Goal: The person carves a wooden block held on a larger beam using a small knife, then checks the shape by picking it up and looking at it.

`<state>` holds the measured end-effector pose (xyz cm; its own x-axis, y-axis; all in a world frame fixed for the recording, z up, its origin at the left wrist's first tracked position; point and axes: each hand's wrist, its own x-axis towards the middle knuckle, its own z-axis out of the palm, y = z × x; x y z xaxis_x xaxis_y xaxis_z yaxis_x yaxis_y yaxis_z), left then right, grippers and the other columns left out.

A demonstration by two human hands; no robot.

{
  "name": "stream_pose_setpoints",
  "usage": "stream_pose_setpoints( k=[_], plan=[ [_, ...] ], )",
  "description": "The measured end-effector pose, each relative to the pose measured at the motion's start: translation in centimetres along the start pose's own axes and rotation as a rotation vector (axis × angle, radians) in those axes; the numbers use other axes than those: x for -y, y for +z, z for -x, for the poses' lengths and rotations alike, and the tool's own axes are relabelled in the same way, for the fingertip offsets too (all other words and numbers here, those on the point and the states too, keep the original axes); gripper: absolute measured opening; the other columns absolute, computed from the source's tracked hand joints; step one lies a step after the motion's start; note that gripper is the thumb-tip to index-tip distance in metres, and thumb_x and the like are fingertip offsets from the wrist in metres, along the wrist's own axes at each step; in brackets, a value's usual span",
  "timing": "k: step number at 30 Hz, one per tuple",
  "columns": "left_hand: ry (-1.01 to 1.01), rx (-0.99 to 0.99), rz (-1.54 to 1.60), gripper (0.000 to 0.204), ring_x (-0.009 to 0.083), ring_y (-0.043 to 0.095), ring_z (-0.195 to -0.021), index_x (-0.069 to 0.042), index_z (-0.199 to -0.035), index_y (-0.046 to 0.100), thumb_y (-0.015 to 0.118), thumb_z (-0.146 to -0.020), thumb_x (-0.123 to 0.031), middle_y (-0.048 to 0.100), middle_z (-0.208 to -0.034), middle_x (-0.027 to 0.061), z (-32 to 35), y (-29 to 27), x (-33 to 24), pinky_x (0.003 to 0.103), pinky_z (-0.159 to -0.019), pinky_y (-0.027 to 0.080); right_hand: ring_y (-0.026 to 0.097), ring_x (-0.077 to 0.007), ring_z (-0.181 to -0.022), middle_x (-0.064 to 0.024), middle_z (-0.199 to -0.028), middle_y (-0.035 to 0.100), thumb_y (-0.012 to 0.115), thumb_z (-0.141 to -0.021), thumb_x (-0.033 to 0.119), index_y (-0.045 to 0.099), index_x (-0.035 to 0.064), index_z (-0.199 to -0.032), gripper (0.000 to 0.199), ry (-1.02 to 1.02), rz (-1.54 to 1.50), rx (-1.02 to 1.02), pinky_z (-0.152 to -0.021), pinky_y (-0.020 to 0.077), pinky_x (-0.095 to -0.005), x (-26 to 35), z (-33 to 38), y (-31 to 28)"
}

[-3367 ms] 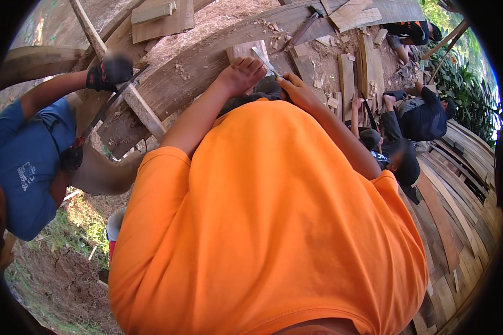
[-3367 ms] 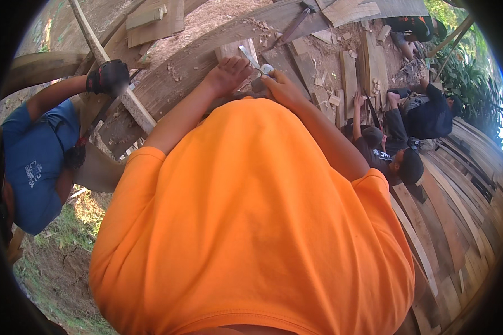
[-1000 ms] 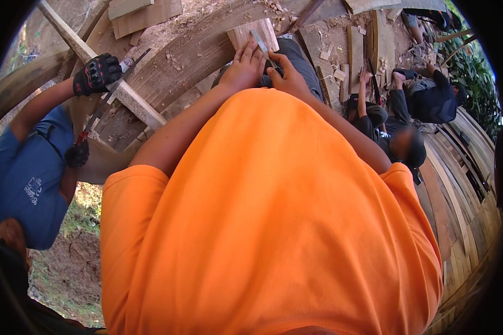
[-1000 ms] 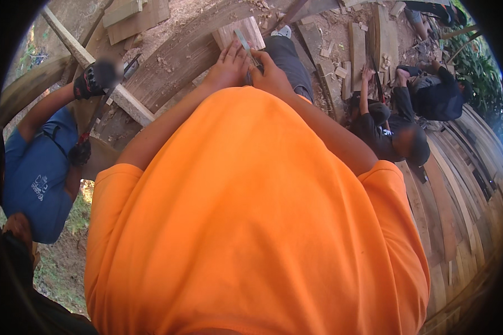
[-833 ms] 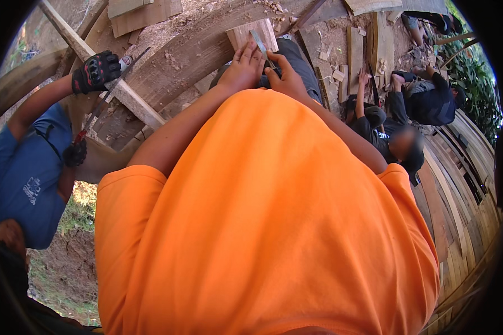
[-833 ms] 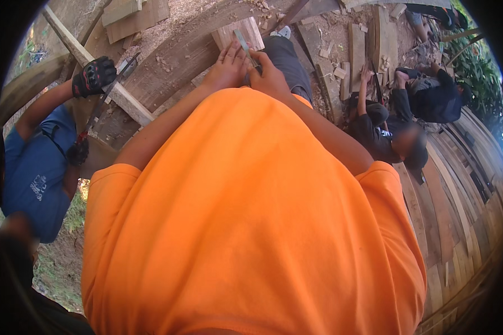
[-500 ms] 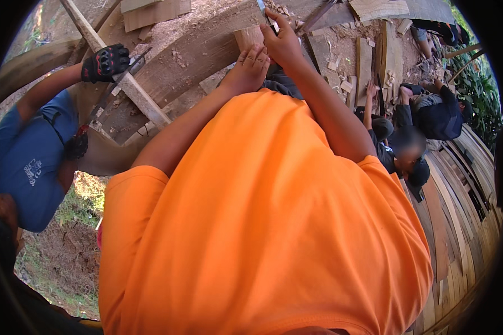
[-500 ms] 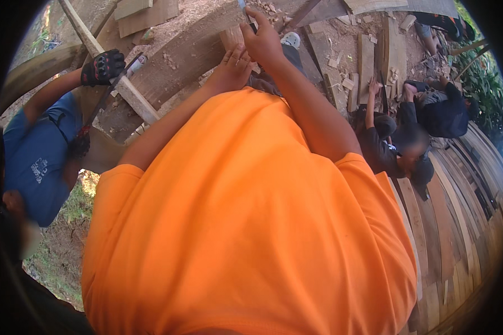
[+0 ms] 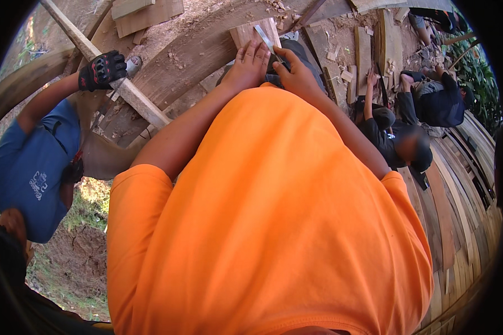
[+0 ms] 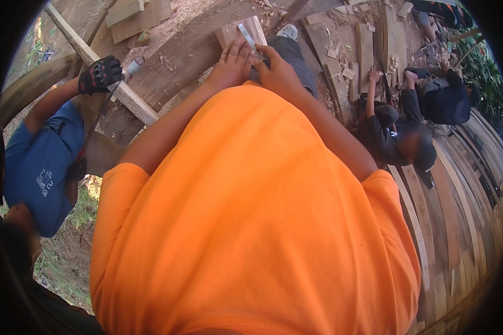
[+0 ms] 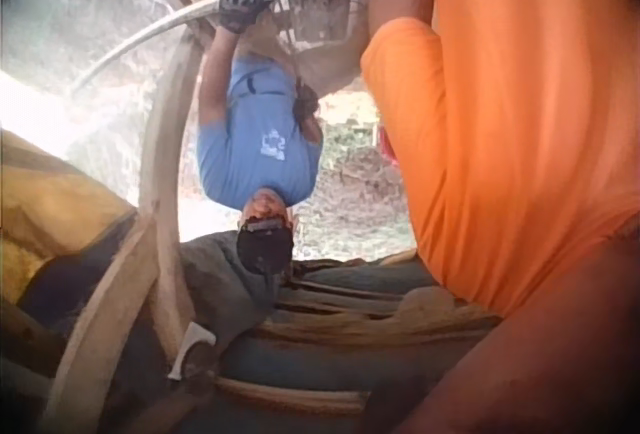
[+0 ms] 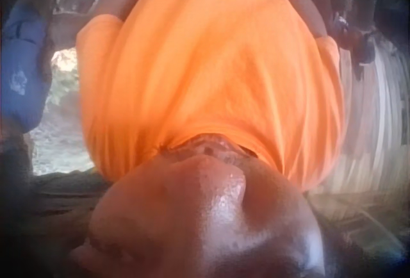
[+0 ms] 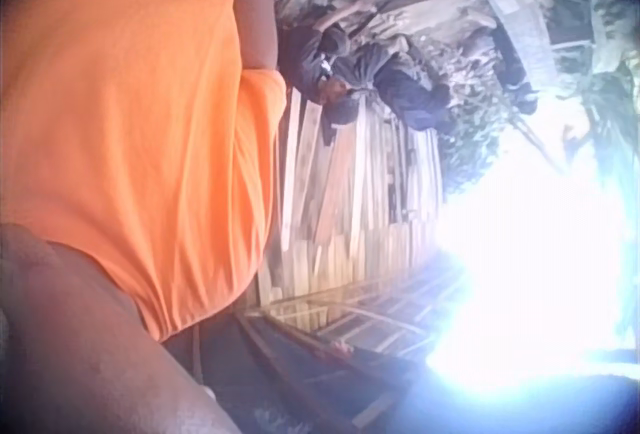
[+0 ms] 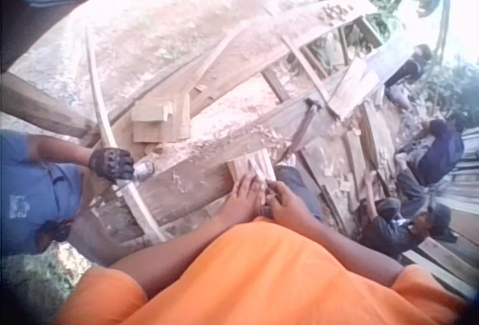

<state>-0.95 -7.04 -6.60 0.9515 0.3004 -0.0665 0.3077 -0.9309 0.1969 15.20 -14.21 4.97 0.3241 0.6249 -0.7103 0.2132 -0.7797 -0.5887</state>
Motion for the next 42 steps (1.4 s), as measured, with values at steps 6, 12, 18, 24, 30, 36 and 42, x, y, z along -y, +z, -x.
stream_pose_setpoints(
  k=[6, 12, 18, 24, 30, 36, 42],
  plan=[
    [0.039, 0.004, -0.04, 0.056, 0.0505, 0.035, -0.149, 0.004, -0.148, 0.051, 0.053, -0.099, -0.024, 0.044, -0.156, 0.0272, 0.0, 0.1, 0.4, 0.063, -0.112, 0.042, 0.063, -0.0245, -0.077, -0.0152, -0.086, 0.066, 0.064, -0.103, 0.028, 0.052, 0.0183, -0.149, 0.048, -0.081, 0.036, -0.035, -0.072, 0.0495, -0.0369, -0.9, -0.3, 0.5],
    [0.07, 0.072, -0.057, 0.054, 0.0528, 0.037, -0.147, 0.003, -0.147, 0.052, 0.052, -0.1, -0.024, 0.046, -0.156, 0.0256, -0.4, 0.3, 0.7, 0.064, -0.111, 0.044, 0.072, -0.036, -0.087, -0.0244, -0.098, 0.072, 0.065, -0.1, 0.026, 0.05, 0.0138, -0.148, 0.051, 0.046, 0.034, 0.055, -0.079, 0.0531, -0.0431, 1.5, -0.3, -0.5],
    [0.071, 0.09, -0.059, 0.051, 0.0537, 0.034, -0.149, 0.003, -0.145, 0.053, 0.052, -0.101, -0.024, 0.045, -0.155, 0.0261, -0.6, 0.6, 0.4, 0.065, -0.11, 0.044, 0.072, -0.0354, -0.084, -0.0239, -0.093, 0.072, 0.065, -0.1, 0.029, 0.052, 0.0135, -0.146, 0.05, -0.028, -0.002, 0.029, -0.077, 0.0535, -0.0434, 0.5, -1.2, -0.3],
    [0.027, 0.033, -0.094, 0.05, 0.0558, 0.039, -0.145, 0.003, -0.145, 0.053, 0.049, -0.103, -0.024, 0.047, -0.155, 0.0279, -1.0, 0.9, -0.8, 0.068, -0.11, 0.042, 0.073, -0.0297, -0.076, -0.0183, -0.082, 0.071, 0.064, -0.101, 0.032, 0.056, 0.0148, -0.144, 0.047, -0.212, -0.096, -0.136, -0.071, 0.0544, -0.0404, -0.4, -6.2, 0.9],
    [0.047, -0.078, -0.128, 0.048, 0.0489, 0.041, -0.147, 0.0, -0.142, 0.058, 0.049, -0.102, -0.024, 0.049, -0.154, 0.0251, -0.2, 0.7, 0.4, 0.06, -0.115, 0.041, 0.067, -0.0175, -0.067, -0.0128, -0.078, 0.068, 0.064, -0.102, 0.035, 0.055, 0.0173, -0.149, 0.051, -0.203, -0.221, 0.057, -0.064, 0.0524, -0.0345, 5.4, -4.9, -2.0],
    [0.007, 0.002, -0.068, 0.051, 0.0467, 0.034, -0.151, -0.001, -0.145, 0.055, 0.049, -0.101, -0.025, 0.045, -0.157, 0.0232, -0.2, 0.1, 0.3, 0.056, -0.122, 0.032, 0.064, -0.0178, -0.071, -0.0127, -0.077, 0.067, 0.06, -0.104, 0.033, 0.055, 0.016, -0.15, 0.049, -0.051, -0.163, 0.161, -0.07, 0.0508, -0.0338, -1.1, -1.1, -1.3],
    [-0.027, -0.014, -0.077, 0.054, 0.046, 0.033, -0.152, -0.001, -0.148, 0.053, 0.052, -0.1, -0.026, 0.044, -0.158, 0.0223, -0.3, -0.2, -0.4, 0.057, -0.124, 0.029, 0.067, -0.025, -0.074, -0.0179, -0.086, 0.071, 0.057, -0.104, 0.03, 0.055, 0.0146, -0.149, 0.047, -0.058, -0.002, 0.084, -0.073, 0.0514, -0.0385, -0.5, -1.0, -1.3]
  ],
)
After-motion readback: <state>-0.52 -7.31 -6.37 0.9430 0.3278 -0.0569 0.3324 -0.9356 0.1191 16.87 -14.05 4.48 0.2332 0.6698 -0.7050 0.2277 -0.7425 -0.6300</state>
